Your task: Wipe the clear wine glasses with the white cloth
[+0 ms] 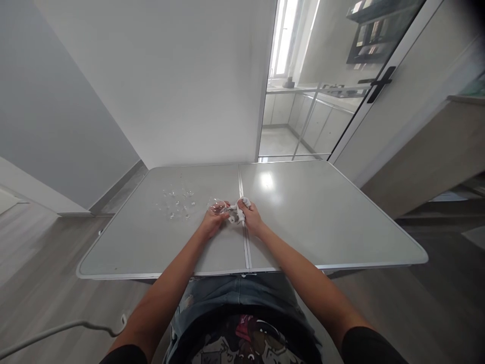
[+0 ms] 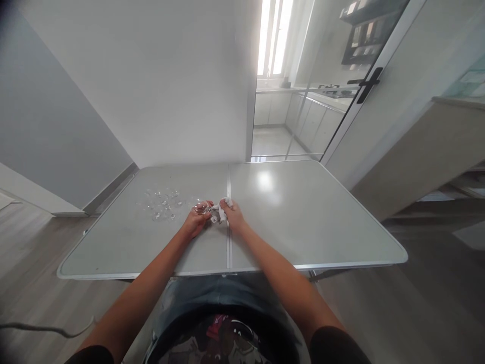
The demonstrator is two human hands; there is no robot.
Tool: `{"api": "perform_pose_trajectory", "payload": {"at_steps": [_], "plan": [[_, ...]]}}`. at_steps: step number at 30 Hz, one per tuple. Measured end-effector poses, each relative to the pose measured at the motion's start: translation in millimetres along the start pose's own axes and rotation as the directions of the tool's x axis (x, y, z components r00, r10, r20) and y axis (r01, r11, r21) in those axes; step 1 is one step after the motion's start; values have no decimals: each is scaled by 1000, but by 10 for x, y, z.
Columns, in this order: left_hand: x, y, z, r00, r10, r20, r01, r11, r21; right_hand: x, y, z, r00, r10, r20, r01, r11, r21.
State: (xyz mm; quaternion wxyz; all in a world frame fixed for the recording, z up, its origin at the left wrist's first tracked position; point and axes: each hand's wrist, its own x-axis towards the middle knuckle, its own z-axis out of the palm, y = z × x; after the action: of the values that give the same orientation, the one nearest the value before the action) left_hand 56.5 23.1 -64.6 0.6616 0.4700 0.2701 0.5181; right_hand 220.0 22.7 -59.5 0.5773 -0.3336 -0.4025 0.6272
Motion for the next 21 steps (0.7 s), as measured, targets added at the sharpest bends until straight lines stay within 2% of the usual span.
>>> {"api": "perform_pose_trajectory", "payload": {"at_steps": [3,7,9,11,15,18,21], "plan": [[0,9,0,998,53,-38,-53,999,6,31,-22,-46,990,-28,-136,29,1000,5],[-3,13,-12,994,73,-84,-75,997,-20,53,-51,-156,932,-53,-359,46,999,-28],[8,4,-23,991,73,-109,-75,997,-18,63,-39,-187,922,-43,-385,30,999,-40],[26,-11,-31,985,92,-147,-92,996,11,75,-6,-180,947,-13,-322,7,1000,-20],[49,-42,-26,948,195,-253,-165,977,136,79,61,-83,996,50,-74,-44,996,77],[41,-39,-7,923,259,-283,-192,951,244,43,65,-24,991,113,71,-120,987,104],[21,-13,15,919,266,-291,-167,932,322,4,41,-13,985,141,100,-151,984,90]]}}
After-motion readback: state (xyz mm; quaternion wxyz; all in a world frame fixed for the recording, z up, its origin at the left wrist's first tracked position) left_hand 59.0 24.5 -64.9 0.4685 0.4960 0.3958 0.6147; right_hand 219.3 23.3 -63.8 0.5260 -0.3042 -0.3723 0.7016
